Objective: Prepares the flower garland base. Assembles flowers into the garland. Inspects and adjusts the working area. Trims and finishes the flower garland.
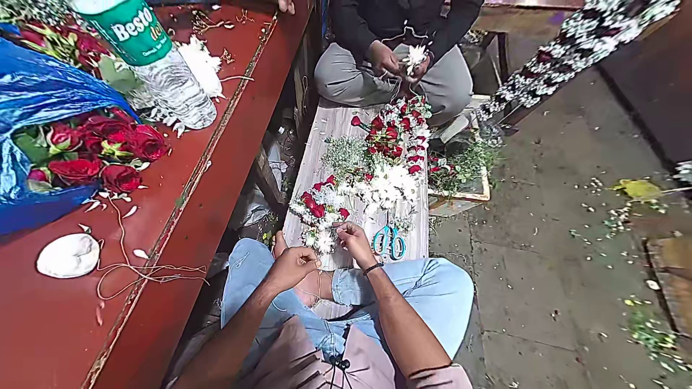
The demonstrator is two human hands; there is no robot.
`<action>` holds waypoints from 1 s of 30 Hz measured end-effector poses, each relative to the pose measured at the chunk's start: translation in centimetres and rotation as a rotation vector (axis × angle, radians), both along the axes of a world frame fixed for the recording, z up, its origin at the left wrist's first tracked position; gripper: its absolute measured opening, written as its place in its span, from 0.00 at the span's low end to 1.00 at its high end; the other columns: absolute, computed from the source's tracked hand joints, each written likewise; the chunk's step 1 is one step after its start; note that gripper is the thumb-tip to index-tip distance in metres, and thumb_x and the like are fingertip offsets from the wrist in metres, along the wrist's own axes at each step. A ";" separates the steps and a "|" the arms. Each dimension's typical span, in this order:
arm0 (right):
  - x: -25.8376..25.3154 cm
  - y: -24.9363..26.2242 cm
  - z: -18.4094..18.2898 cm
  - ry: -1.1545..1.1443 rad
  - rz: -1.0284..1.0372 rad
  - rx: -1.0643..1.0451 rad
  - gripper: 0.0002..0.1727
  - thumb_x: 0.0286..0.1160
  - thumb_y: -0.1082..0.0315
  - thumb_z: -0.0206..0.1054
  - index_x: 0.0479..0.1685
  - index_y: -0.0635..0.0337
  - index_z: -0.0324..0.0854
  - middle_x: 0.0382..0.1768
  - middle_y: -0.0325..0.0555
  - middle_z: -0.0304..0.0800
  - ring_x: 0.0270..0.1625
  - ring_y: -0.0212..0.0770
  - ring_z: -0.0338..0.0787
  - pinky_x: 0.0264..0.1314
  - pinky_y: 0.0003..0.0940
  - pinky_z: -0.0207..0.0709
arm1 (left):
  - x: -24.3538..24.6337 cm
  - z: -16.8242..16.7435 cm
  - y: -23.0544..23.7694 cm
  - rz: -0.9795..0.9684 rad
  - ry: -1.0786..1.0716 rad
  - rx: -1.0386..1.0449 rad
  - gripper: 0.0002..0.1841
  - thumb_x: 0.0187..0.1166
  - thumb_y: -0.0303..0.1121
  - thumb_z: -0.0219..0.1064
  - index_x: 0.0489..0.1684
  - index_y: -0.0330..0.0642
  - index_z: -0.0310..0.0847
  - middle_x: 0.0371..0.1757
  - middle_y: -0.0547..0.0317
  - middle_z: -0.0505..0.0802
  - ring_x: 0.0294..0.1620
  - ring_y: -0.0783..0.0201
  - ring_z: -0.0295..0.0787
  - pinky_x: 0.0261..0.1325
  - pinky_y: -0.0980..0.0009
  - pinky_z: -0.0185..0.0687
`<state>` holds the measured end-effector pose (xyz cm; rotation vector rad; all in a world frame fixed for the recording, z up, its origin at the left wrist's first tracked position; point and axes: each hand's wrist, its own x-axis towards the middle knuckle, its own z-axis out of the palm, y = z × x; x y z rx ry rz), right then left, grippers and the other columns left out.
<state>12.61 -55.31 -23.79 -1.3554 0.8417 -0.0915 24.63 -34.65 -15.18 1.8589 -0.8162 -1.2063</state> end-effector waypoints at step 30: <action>-4.2 -3.4 11.8 -0.808 -0.236 0.193 0.04 0.80 0.67 0.68 0.44 0.57 0.86 0.24 0.40 0.84 0.24 0.32 0.81 0.33 0.31 0.79 | -2.8 1.1 -10.9 0.174 -0.108 -0.290 0.14 0.82 0.39 0.67 0.59 0.46 0.89 0.58 0.59 0.91 0.42 0.70 0.87 0.45 0.71 0.85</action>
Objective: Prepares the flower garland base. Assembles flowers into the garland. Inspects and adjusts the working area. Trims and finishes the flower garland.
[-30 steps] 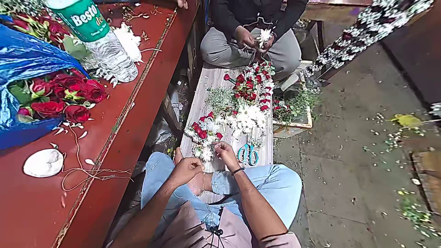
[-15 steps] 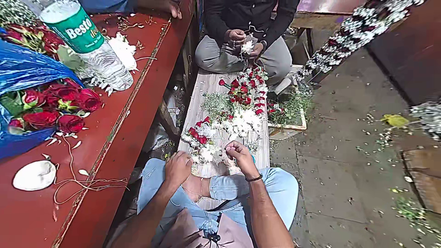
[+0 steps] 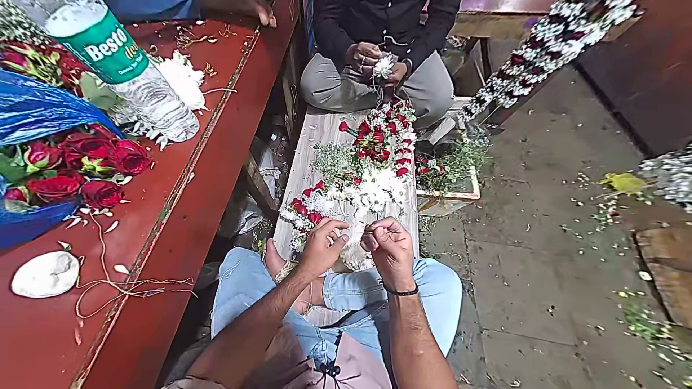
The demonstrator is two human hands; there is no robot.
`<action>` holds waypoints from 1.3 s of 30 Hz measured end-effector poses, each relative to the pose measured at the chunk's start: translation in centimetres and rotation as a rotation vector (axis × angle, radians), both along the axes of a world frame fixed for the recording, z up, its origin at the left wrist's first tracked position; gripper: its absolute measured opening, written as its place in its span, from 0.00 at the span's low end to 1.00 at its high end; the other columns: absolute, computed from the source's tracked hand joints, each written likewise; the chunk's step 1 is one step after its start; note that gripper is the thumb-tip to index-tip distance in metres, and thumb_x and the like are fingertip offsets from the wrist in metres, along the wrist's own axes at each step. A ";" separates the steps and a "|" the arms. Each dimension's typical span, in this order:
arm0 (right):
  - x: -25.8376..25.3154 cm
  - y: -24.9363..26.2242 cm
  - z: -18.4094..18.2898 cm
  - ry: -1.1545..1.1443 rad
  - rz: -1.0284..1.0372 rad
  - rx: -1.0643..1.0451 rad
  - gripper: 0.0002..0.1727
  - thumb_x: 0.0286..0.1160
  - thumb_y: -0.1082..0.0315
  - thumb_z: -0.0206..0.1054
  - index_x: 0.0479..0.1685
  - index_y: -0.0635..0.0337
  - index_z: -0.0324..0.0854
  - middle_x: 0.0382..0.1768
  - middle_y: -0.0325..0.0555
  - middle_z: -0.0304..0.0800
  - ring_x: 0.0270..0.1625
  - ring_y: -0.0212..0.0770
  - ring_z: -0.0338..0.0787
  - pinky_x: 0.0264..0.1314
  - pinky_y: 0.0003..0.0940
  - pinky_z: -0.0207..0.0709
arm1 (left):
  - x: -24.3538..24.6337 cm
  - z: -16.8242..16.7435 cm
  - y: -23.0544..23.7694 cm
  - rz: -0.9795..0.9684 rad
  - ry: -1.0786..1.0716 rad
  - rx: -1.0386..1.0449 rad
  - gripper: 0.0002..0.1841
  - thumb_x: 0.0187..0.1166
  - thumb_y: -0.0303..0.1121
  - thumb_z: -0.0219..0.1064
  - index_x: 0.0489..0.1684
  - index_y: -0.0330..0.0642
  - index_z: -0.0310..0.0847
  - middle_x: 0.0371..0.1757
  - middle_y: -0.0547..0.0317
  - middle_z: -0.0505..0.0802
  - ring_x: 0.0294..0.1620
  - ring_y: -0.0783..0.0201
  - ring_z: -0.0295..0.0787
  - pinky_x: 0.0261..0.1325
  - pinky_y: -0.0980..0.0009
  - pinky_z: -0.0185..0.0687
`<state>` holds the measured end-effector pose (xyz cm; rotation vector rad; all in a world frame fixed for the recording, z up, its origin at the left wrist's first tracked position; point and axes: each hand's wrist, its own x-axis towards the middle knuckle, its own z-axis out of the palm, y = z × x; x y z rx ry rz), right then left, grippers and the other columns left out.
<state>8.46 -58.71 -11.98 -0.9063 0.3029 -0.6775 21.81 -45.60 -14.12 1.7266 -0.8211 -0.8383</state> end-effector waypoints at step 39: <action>-3.4 5.4 2.5 0.265 0.087 -0.119 0.06 0.77 0.72 0.70 0.41 0.65 0.91 0.31 0.46 0.92 0.31 0.33 0.88 0.37 0.29 0.84 | 3.9 8.0 3.6 0.112 0.376 0.056 0.07 0.74 0.31 0.74 0.32 0.37 0.94 0.45 0.56 0.97 0.46 0.64 0.93 0.56 0.64 0.90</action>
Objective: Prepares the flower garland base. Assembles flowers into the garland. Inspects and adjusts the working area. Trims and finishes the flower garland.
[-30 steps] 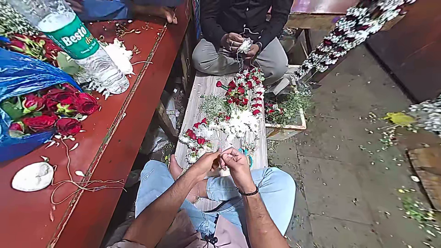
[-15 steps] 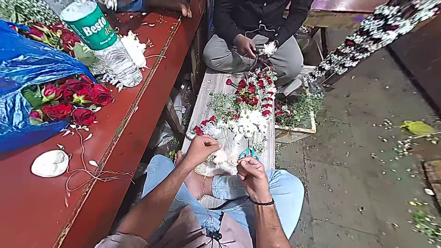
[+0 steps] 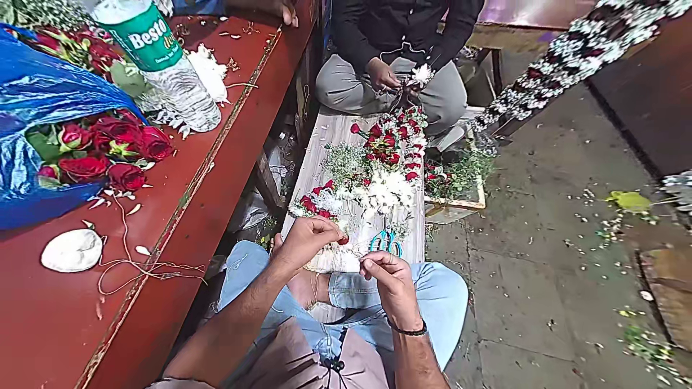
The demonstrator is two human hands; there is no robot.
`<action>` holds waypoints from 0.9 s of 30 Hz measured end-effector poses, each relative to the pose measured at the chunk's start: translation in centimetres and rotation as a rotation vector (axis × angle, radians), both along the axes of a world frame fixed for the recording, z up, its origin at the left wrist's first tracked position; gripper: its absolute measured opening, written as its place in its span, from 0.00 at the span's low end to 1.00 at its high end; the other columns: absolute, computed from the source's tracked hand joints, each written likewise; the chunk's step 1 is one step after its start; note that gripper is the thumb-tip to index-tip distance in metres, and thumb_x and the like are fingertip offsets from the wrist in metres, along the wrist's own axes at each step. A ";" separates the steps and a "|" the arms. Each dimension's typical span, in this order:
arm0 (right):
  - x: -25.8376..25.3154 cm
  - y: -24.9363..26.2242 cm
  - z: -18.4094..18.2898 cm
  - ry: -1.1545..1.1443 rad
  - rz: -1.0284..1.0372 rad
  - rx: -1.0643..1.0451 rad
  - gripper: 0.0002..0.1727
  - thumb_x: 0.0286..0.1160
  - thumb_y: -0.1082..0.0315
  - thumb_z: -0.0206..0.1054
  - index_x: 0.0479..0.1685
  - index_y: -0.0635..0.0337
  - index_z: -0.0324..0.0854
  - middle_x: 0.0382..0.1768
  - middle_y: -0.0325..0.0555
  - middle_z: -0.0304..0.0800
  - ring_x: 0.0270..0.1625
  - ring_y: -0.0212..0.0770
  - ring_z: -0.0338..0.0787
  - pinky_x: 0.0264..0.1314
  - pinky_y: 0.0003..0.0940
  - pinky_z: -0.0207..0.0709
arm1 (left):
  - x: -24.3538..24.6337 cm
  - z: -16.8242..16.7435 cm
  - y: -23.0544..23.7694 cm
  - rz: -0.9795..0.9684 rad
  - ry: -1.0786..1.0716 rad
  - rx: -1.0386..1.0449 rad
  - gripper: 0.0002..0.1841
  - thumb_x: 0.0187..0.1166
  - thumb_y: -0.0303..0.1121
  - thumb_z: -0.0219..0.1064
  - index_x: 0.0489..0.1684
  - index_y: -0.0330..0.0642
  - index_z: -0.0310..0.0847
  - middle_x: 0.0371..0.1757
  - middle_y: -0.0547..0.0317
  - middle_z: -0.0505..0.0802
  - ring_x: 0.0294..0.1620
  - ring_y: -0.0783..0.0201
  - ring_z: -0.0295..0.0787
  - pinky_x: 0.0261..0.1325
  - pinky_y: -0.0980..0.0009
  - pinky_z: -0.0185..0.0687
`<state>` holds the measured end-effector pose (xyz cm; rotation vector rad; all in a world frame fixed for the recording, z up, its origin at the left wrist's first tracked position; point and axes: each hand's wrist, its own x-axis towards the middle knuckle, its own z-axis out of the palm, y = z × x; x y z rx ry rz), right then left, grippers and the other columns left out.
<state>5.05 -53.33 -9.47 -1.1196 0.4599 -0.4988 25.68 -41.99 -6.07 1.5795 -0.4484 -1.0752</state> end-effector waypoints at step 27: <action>-3.8 -4.3 -8.3 0.148 -0.345 0.169 0.07 0.78 0.72 0.65 0.36 0.62 0.88 0.16 0.35 0.73 0.16 0.27 0.65 0.19 0.24 0.61 | -0.9 -21.5 -11.7 -0.870 -1.098 0.479 0.08 0.75 0.40 0.71 0.43 0.54 0.95 0.65 0.53 0.86 0.71 0.48 0.78 0.67 0.42 0.77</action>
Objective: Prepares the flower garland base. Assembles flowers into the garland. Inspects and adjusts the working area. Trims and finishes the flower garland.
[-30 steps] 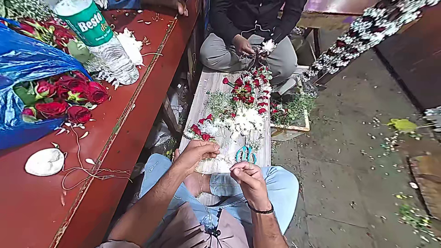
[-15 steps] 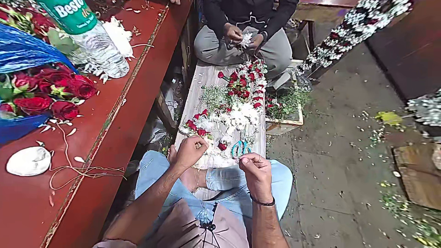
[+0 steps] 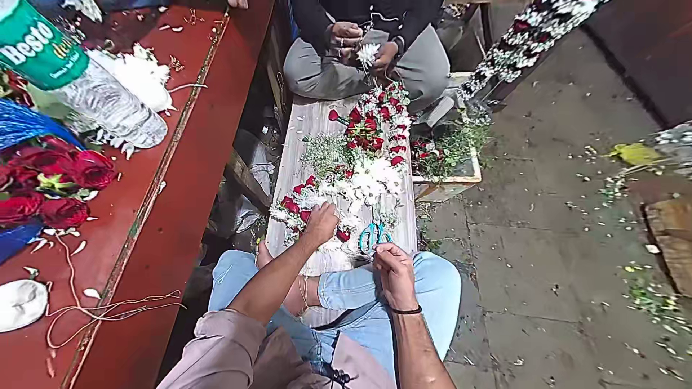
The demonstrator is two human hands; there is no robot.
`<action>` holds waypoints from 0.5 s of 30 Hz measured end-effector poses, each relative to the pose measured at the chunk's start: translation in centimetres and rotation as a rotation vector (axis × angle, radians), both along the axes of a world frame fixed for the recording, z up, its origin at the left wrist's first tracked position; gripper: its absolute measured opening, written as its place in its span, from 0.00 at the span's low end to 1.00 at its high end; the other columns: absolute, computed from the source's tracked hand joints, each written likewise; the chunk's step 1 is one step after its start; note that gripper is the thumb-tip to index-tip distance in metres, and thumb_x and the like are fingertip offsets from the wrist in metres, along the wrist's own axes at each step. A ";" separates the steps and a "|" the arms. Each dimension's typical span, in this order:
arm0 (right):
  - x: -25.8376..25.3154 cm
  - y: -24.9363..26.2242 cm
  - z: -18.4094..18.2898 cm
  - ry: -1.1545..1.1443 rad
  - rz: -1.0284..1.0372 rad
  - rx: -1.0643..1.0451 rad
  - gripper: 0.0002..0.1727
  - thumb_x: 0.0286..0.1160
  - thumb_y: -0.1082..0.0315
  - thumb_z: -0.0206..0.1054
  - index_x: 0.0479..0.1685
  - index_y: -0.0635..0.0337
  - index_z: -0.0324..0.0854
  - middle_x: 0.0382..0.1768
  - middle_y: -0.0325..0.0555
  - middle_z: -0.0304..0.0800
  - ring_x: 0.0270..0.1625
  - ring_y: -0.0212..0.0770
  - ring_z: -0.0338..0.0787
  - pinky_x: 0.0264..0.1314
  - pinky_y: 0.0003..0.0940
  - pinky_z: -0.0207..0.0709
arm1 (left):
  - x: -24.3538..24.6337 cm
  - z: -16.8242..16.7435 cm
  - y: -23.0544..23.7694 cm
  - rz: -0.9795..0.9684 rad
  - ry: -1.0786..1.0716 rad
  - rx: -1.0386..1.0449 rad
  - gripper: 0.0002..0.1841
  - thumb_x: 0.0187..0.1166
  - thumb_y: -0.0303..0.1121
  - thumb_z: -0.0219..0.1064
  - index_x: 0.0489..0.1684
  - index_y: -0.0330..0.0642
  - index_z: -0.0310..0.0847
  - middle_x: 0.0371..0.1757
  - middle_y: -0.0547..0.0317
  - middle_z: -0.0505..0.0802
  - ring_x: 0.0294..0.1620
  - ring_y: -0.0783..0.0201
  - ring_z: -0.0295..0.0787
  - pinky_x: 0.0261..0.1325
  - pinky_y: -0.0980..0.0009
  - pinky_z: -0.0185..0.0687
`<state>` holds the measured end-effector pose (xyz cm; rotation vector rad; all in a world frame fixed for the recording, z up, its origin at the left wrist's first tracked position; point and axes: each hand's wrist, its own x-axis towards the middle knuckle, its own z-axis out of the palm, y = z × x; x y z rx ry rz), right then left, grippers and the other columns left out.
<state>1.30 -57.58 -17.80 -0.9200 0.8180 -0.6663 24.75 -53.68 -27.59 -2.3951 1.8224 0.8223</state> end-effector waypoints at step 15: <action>1.5 1.9 3.3 -0.099 0.044 -0.084 0.06 0.78 0.71 0.66 0.39 0.61 0.88 0.27 0.40 0.85 0.24 0.30 0.77 0.28 0.28 0.74 | 1.7 19.1 4.7 0.607 1.288 -0.418 0.06 0.78 0.21 0.66 0.39 0.28 0.89 0.51 0.44 0.96 0.50 0.54 0.96 0.60 0.59 0.91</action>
